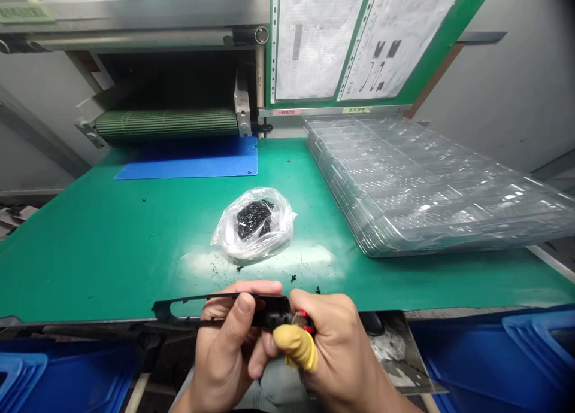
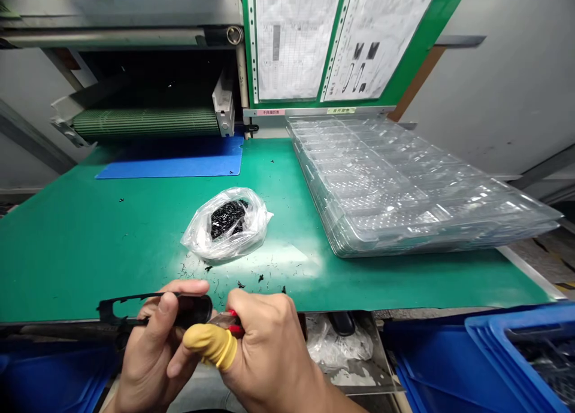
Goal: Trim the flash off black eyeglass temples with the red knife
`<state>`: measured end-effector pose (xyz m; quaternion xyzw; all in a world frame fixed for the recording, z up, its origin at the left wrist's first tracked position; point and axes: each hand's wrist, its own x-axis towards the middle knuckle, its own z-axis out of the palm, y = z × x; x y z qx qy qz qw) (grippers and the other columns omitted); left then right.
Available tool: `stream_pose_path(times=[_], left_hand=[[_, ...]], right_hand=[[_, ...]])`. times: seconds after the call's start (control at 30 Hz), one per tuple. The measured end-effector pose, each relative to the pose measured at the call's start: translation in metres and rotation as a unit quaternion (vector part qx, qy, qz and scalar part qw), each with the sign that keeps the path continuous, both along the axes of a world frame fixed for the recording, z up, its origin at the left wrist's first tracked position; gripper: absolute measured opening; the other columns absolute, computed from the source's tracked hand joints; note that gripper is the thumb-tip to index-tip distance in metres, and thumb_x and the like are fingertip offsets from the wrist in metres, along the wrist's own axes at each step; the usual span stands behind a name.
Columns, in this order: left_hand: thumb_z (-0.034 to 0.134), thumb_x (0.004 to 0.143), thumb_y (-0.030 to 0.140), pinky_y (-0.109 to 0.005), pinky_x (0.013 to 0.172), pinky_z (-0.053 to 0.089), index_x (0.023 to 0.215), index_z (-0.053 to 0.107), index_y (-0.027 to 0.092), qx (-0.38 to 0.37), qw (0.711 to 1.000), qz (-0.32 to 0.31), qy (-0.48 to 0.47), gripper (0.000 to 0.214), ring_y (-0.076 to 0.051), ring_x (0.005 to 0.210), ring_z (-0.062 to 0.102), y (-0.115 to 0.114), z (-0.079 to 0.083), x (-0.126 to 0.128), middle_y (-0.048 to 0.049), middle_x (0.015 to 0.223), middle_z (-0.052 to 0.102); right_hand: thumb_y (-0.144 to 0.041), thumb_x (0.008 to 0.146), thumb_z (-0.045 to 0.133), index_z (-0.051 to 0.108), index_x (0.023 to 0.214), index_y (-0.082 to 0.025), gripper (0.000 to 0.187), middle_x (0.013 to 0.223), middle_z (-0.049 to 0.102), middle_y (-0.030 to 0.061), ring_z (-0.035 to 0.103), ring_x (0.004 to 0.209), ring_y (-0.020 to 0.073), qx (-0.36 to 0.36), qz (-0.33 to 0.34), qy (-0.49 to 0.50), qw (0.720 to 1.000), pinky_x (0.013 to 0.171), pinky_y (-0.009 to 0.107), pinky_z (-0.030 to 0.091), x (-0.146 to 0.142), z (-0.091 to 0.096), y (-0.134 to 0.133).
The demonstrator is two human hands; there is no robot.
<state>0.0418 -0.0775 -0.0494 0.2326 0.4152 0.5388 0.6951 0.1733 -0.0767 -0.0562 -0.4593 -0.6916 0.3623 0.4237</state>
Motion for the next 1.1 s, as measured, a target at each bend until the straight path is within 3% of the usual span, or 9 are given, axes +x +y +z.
stream_pose_path(times=[0.17, 0.3, 0.37, 0.43, 0.5, 0.57, 0.7, 0.87, 1.1], left_hand=[[0.082, 0.063, 0.056, -0.008, 0.037, 0.023, 0.079, 0.077, 0.023, 0.053, 0.998, 0.011, 0.035, 0.037, 0.000, 0.033, 0.037, 0.009, -0.004, -0.008, 0.0026, 0.043, 0.058], [0.077, 0.069, 0.058, -0.010, 0.035, 0.025, 0.082, 0.064, 0.016, 0.085, 0.980, -0.168, 0.064, 0.046, -0.002, 0.033, 0.040, 0.024, -0.020, -0.020, 0.0009, 0.048, 0.061], [0.072, 0.072, 0.062, -0.012, 0.035, 0.029, 0.078, 0.056, 0.016, 0.093, 0.969, -0.204, 0.106, 0.049, -0.004, 0.034, 0.044, 0.031, -0.028, -0.029, 0.0004, 0.051, 0.061], [0.068, 0.076, 0.062, -0.013, 0.036, 0.032, 0.071, 0.054, 0.015, 0.093, 0.971, -0.143, 0.166, 0.049, -0.006, 0.037, 0.046, 0.034, -0.033, -0.039, 0.0011, 0.051, 0.057], [0.069, 0.078, 0.056, -0.014, 0.036, 0.031, 0.062, 0.054, 0.014, 0.093, 0.974, -0.060, 0.200, 0.047, -0.006, 0.038, 0.044, 0.034, -0.034, -0.049, 0.0021, 0.050, 0.053], [0.070, 0.079, 0.051, -0.015, 0.036, 0.030, 0.058, 0.051, 0.015, 0.106, 0.978, -0.037, 0.178, 0.045, -0.006, 0.038, 0.041, 0.031, -0.033, -0.054, 0.0029, 0.047, 0.049], [0.057, 0.089, 0.047, -0.019, 0.040, 0.030, 0.055, 0.041, 0.018, 0.143, 0.982, -0.117, 0.041, 0.048, -0.008, 0.037, 0.034, 0.020, -0.026, -0.045, 0.0029, 0.038, 0.042], [0.041, 0.097, 0.045, -0.017, 0.035, 0.017, 0.056, 0.032, 0.018, 0.192, 0.952, -0.227, -0.076, 0.050, -0.004, 0.030, 0.022, 0.014, -0.020, -0.028, 0.0047, 0.037, 0.039], [0.037, 0.100, 0.043, -0.018, 0.030, 0.011, 0.058, 0.034, 0.018, 0.181, 0.946, -0.252, -0.097, 0.049, -0.003, 0.025, 0.020, 0.007, -0.016, -0.027, 0.0047, 0.039, 0.045]], right_hand=[[-0.073, 0.078, 0.059, 0.036, 0.055, -0.018, 0.064, 0.047, 0.028, -0.0069, 0.023, 0.044, 0.0058, -0.095, 0.069, 0.126, 0.985, 0.040, 0.021, 0.017, 0.001, -0.005, -0.007], [-0.043, 0.080, 0.075, 0.054, 0.088, -0.019, 0.033, 0.060, 0.054, -0.0042, 0.045, 0.047, 0.0091, -0.134, 0.013, 0.217, 0.967, 0.043, 0.019, 0.034, 0.005, -0.014, 0.000], [-0.026, 0.086, 0.067, 0.056, 0.094, -0.019, 0.016, 0.070, 0.063, -0.0002, 0.056, 0.053, 0.0112, 0.000, -0.030, 0.167, 0.985, 0.047, 0.020, 0.041, 0.002, -0.023, 0.003], [-0.014, 0.087, 0.057, 0.059, 0.096, -0.018, 0.009, 0.078, 0.068, 0.0021, 0.062, 0.059, 0.0123, 0.148, -0.045, 0.089, 0.984, 0.052, 0.021, 0.045, -0.003, -0.033, 0.004], [-0.012, 0.088, 0.050, 0.061, 0.096, -0.018, 0.015, 0.082, 0.070, 0.0033, 0.066, 0.068, 0.0144, 0.226, -0.003, 0.053, 0.973, 0.059, 0.022, 0.048, -0.007, -0.041, 0.003], [-0.022, 0.095, 0.047, 0.061, 0.096, -0.018, 0.014, 0.081, 0.070, 0.0029, 0.066, 0.068, 0.0139, 0.242, 0.060, 0.044, 0.967, 0.058, 0.022, 0.046, -0.007, -0.042, 0.000], [-0.062, 0.098, 0.036, 0.057, 0.095, -0.016, 0.051, 0.076, 0.060, 0.0020, 0.055, 0.059, 0.0114, 0.157, 0.120, -0.022, 0.980, 0.052, 0.022, 0.040, 0.006, -0.016, -0.004], [-0.028, 0.105, 0.028, 0.060, 0.086, -0.014, 0.040, 0.063, 0.051, -0.0001, 0.044, 0.051, 0.0128, 0.208, 0.112, -0.246, 0.940, 0.047, 0.027, 0.030, 0.024, 0.020, -0.001], [-0.026, 0.103, 0.031, 0.059, 0.084, -0.017, 0.035, 0.064, 0.051, -0.0013, 0.045, 0.049, 0.0138, 0.218, 0.134, -0.320, 0.912, 0.046, 0.029, 0.028, 0.025, 0.028, -0.007]])
